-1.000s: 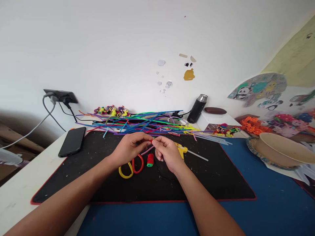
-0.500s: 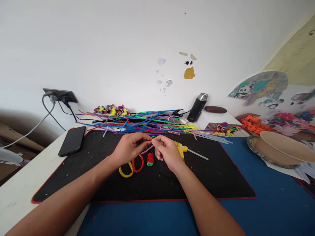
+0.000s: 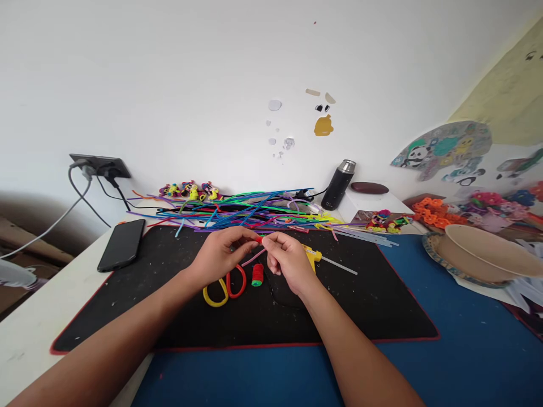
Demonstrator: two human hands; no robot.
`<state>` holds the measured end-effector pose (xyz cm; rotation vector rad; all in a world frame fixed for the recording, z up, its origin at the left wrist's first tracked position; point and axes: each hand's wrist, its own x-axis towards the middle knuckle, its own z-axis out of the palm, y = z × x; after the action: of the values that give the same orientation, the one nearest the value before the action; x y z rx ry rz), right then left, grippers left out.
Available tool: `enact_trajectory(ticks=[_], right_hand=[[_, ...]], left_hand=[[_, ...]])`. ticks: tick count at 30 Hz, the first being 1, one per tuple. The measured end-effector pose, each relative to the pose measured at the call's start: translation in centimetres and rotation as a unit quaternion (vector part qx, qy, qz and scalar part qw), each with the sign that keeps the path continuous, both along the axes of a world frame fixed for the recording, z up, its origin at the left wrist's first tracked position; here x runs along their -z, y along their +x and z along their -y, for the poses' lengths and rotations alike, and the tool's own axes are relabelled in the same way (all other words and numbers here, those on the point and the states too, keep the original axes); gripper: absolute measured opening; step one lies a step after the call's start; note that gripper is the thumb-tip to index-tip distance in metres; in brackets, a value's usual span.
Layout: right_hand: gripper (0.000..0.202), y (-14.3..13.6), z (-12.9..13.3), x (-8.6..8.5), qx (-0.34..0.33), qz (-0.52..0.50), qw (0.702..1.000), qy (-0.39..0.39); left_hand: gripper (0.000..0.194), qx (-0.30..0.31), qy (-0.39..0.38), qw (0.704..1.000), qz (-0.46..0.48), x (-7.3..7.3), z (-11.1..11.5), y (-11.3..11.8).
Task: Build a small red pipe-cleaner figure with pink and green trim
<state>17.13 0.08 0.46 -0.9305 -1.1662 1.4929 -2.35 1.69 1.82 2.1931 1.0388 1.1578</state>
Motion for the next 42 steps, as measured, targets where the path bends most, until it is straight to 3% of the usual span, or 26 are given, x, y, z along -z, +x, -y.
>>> enact_trajectory(ticks=[8, 17, 22, 27, 31, 42], right_hand=[[0.040, -0.3, 0.0, 0.3, -0.003, 0.019, 1.000, 0.018], [0.034, -0.9, -0.1, 1.7, 0.037, 0.023, 0.999, 0.021], [0.037, -0.6, -0.2, 1.2, 0.017, -0.011, 1.000, -0.004], [0.037, -0.2, 0.1, 0.3, -0.009, -0.039, 0.999, -0.005], [0.038, 0.0, 0.1, 0.2, -0.020, -0.047, 0.999, -0.012], [0.038, -0.1, 0.2, 0.1, -0.030, -0.046, 0.998, -0.009]], left_hand=[[0.016, -0.038, 0.078, 0.995, -0.057, 0.6, 0.4, 0.1], [0.019, -0.108, -0.002, 0.994, -0.028, 1.7, 0.9, 1.4], [0.023, -0.025, -0.131, 0.989, 0.066, 1.0, 0.2, 1.1], [0.039, 0.097, -0.293, 0.927, 0.213, 0.0, -0.7, 0.2], [0.040, 0.127, -0.330, 0.904, 0.240, 0.0, -0.9, -0.1], [0.040, 0.136, -0.374, 0.882, 0.252, 0.3, -0.9, 0.2]])
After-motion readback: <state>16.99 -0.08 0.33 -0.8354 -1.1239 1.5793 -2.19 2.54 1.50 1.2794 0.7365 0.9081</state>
